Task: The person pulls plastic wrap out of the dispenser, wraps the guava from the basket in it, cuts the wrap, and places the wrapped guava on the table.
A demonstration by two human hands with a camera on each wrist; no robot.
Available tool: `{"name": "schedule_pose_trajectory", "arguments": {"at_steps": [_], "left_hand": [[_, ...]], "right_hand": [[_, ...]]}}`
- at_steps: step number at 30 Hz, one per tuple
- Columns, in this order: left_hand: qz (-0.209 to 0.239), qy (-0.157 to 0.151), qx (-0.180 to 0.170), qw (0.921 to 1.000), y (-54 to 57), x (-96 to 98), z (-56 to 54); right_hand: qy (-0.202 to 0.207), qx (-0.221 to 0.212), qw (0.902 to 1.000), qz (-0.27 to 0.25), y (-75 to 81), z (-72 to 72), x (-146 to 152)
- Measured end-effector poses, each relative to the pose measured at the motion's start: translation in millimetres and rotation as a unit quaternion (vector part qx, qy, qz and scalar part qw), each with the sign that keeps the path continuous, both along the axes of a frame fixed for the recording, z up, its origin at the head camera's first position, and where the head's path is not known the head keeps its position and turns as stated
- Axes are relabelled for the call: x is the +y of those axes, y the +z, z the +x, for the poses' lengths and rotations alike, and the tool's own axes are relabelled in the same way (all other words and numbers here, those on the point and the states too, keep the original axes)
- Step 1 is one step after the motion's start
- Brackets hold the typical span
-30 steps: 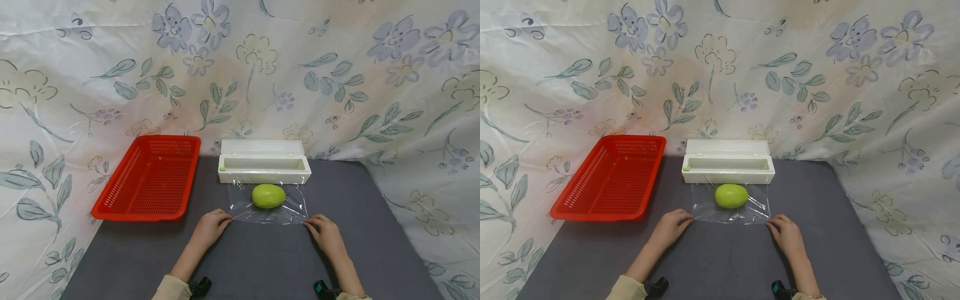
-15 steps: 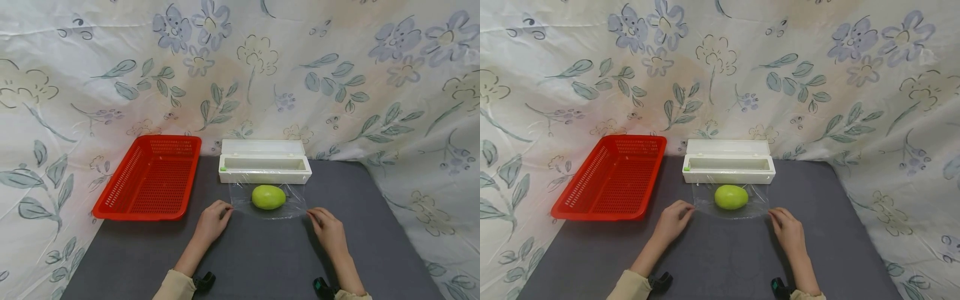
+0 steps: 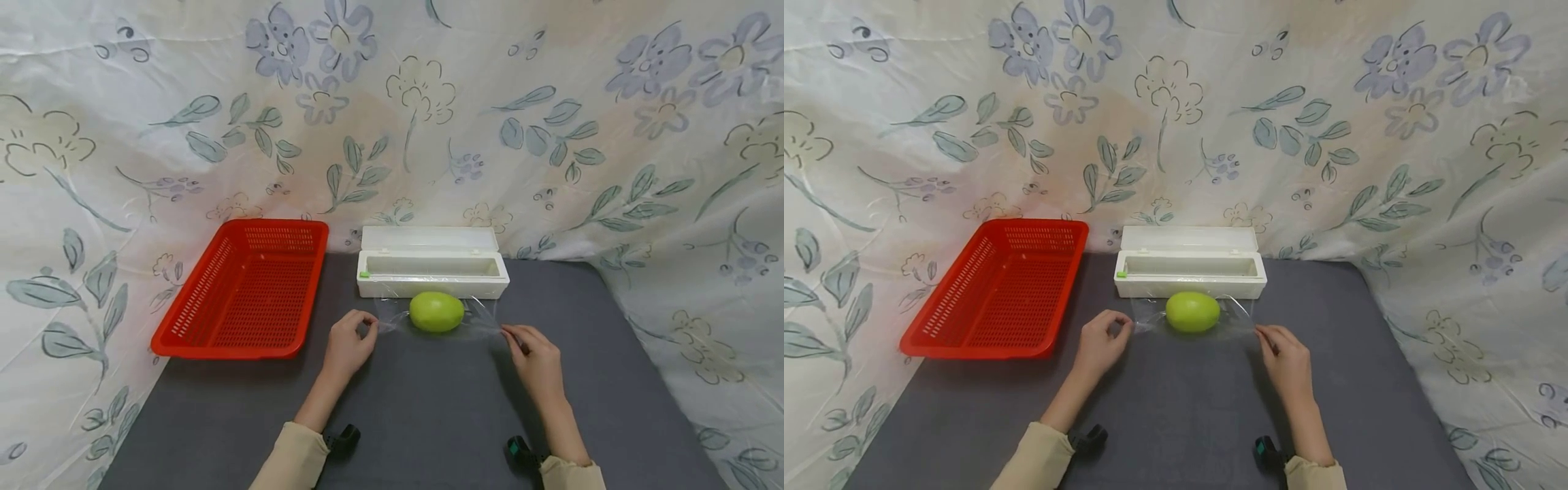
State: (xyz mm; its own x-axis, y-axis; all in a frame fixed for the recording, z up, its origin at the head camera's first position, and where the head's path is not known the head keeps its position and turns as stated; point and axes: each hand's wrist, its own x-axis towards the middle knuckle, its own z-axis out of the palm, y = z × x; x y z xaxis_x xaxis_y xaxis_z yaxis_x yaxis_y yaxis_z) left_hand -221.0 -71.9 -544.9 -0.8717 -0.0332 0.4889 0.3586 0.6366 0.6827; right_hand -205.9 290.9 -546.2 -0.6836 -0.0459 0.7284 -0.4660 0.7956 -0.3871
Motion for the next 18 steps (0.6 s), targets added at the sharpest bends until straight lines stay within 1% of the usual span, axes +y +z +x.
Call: {"name": "schedule_pose_trajectory", "arguments": {"at_steps": [7,10,16,18], "left_hand": [[0.046,0.017,-0.015,0.9987,3.7,1.4,-15.4],[0.053,0.020,-0.017,0.9983,4.6,2.1,-20.7],[0.057,0.027,-0.018,0.9979,6.3,2.9,-30.4],[0.056,0.030,-0.016,0.9979,8.7,3.2,-33.8]], "right_hand": [[-0.001,0.011,0.9993,-0.036,8.6,-10.5,1],[-0.005,0.008,0.9990,-0.043,10.7,-16.7,2],[-0.022,-0.015,0.9987,-0.044,16.9,-28.1,2],[-0.024,-0.025,0.9986,-0.040,20.4,-31.7,2]]}}
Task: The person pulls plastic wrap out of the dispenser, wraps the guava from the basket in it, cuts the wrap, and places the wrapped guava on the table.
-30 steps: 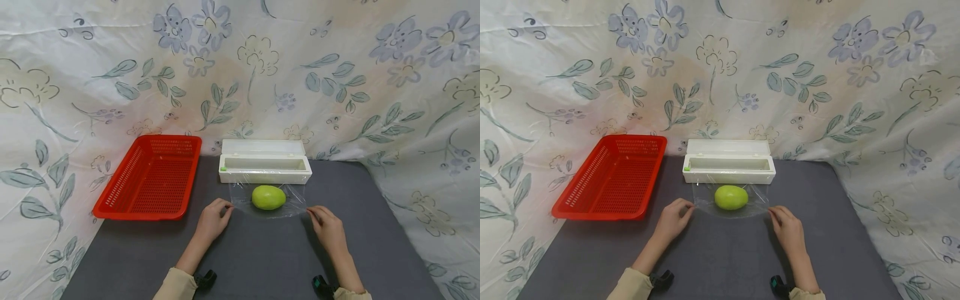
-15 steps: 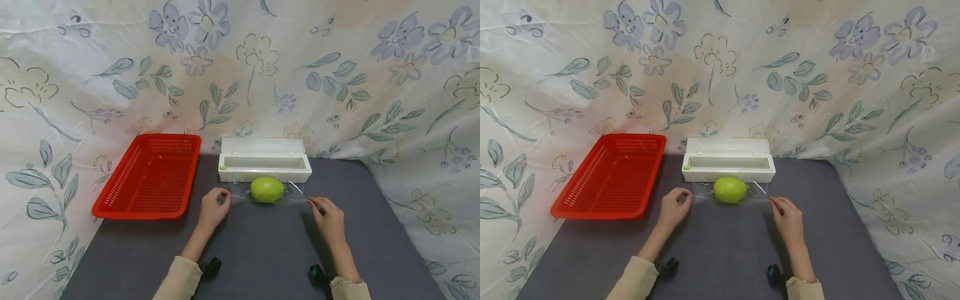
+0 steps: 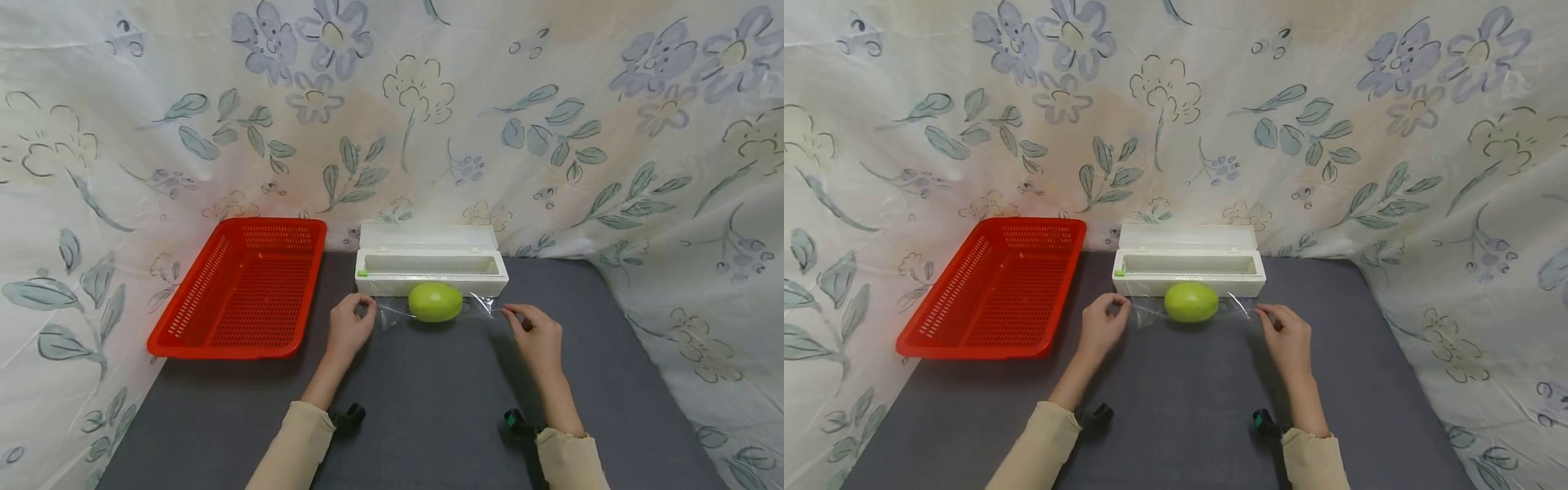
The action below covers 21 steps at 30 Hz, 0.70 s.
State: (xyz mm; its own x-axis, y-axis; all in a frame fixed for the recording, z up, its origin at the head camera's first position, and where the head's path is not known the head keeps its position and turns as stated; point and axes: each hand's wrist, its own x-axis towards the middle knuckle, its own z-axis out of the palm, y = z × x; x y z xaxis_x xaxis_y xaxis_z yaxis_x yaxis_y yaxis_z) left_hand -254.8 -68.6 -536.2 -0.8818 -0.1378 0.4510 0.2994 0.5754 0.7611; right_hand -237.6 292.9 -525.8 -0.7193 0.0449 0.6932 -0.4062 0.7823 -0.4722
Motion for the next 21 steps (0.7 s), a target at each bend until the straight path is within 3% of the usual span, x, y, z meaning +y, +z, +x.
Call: {"name": "schedule_pose_trajectory", "arguments": {"at_steps": [9,21], "left_hand": [[-0.002,0.005,-0.016,0.9999,10.3,3.0,-15.4],[-0.007,0.020,-0.077,0.9968,0.6,6.2,-32.5]], "right_hand": [[0.004,-0.028,0.9995,-0.011,8.5,-16.0,-2],[-0.022,-0.116,0.9919,-0.047,-2.7,-32.0,-10]]}}
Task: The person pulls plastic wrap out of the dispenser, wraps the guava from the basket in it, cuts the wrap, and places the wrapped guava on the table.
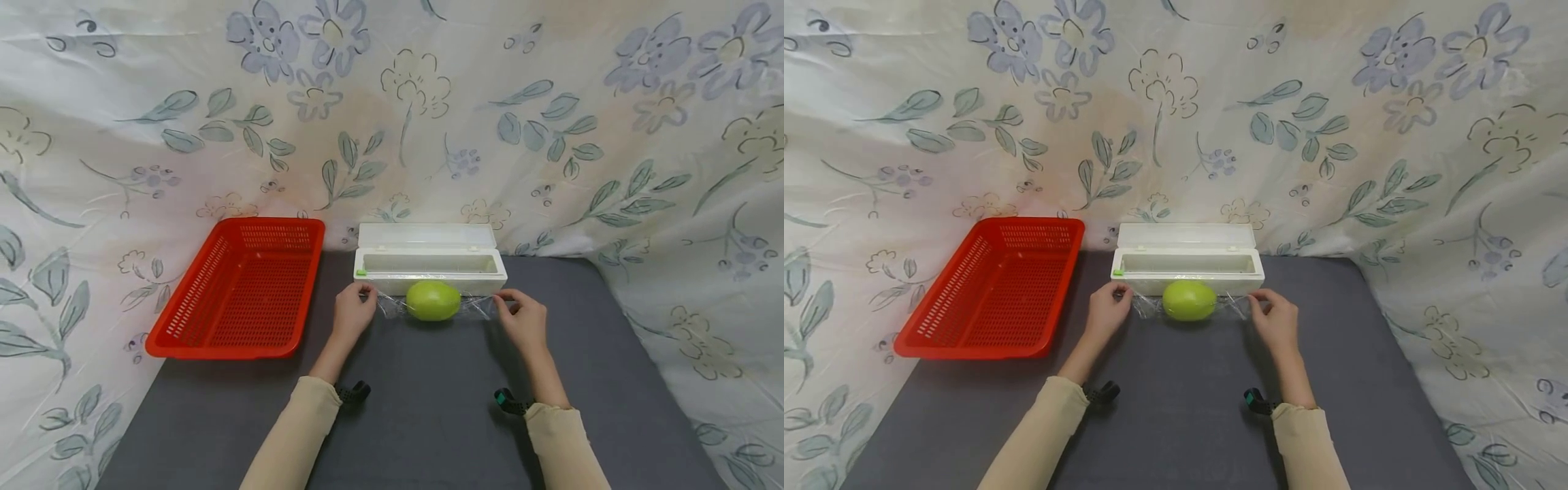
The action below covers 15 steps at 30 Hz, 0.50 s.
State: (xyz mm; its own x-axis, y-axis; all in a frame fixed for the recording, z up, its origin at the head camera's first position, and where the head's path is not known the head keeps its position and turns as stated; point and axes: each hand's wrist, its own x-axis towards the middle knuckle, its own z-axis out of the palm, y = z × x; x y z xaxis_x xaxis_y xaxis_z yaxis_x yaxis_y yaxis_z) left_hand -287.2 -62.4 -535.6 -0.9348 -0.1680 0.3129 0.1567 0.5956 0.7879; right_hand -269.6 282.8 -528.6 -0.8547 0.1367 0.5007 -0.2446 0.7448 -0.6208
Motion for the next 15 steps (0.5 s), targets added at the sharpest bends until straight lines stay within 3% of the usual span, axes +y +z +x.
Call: {"name": "schedule_pose_trajectory", "arguments": {"at_steps": [7,15], "left_hand": [[-0.013,0.001,-0.029,0.9995,-12.4,4.8,-5.4],[-0.044,0.004,-0.032,0.9985,-18.3,2.0,-3.7]], "right_hand": [[-0.017,-0.041,0.9990,0.002,-10.8,-2.4,-10],[-0.026,-0.038,0.9989,-0.001,-14.6,3.1,-12]]}}
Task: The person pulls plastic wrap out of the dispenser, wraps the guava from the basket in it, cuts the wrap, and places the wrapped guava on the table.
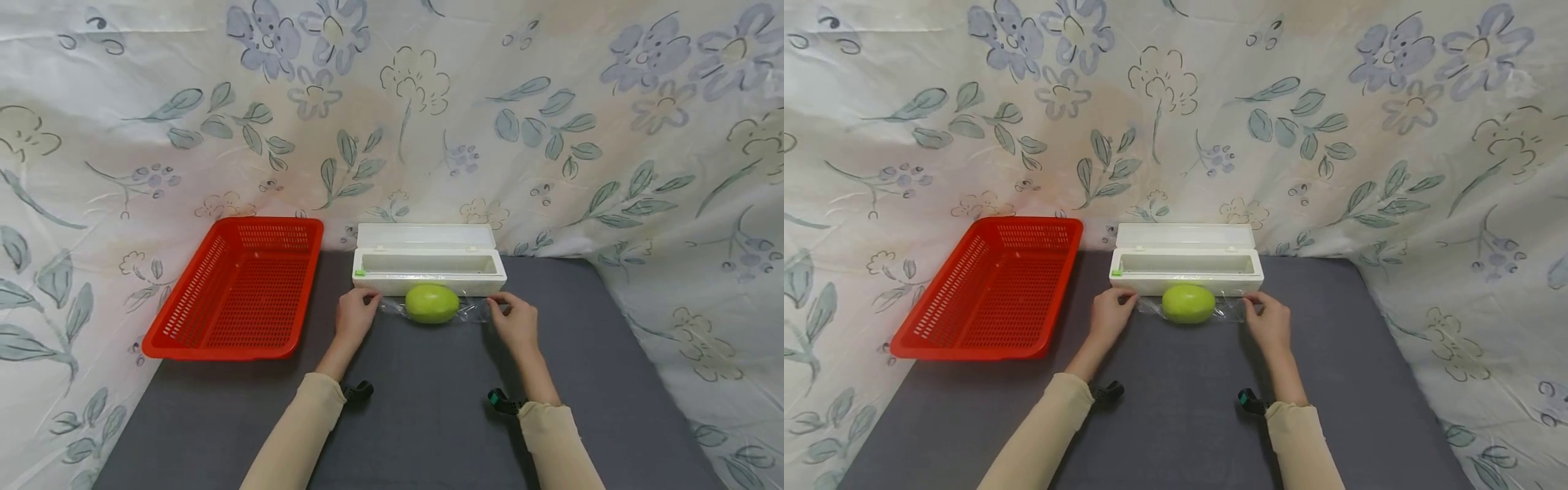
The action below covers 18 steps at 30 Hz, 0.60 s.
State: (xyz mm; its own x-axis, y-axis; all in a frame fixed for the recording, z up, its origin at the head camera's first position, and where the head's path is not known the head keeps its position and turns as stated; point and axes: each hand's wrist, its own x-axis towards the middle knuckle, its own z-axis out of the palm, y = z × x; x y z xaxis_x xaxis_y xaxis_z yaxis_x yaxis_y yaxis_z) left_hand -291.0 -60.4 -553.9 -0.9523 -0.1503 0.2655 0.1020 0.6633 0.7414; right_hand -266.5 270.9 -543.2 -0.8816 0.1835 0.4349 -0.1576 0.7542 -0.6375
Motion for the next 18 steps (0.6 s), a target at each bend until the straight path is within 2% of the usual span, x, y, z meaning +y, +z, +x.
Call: {"name": "schedule_pose_trajectory", "arguments": {"at_steps": [4,8,10,13,15,18], "left_hand": [[0.030,0.011,-0.002,0.9995,1.2,-5.3,1.9],[0.052,0.018,-0.025,0.9982,3.9,-10.1,2.7],[0.034,0.017,-0.039,0.9985,5.4,-11.8,3.4],[-0.015,0.021,-0.044,0.9987,7.9,-12.6,6.1],[-0.048,0.030,-0.035,0.9978,9.7,-11.5,8.5],[-0.074,0.026,0.006,0.9969,15.1,-6.4,13.0]], "right_hand": [[0.002,0.001,1.0000,0.005,0.3,1.5,0],[0.009,0.004,0.9999,0.004,0.6,2.1,0],[0.010,0.007,0.9999,0.005,-0.1,2.1,0],[0.012,0.010,0.9998,0.008,-2.0,2.5,1],[0.012,0.011,0.9998,0.011,-3.6,3.0,1],[0.015,0.012,0.9997,0.016,-5.0,3.4,0]]}}
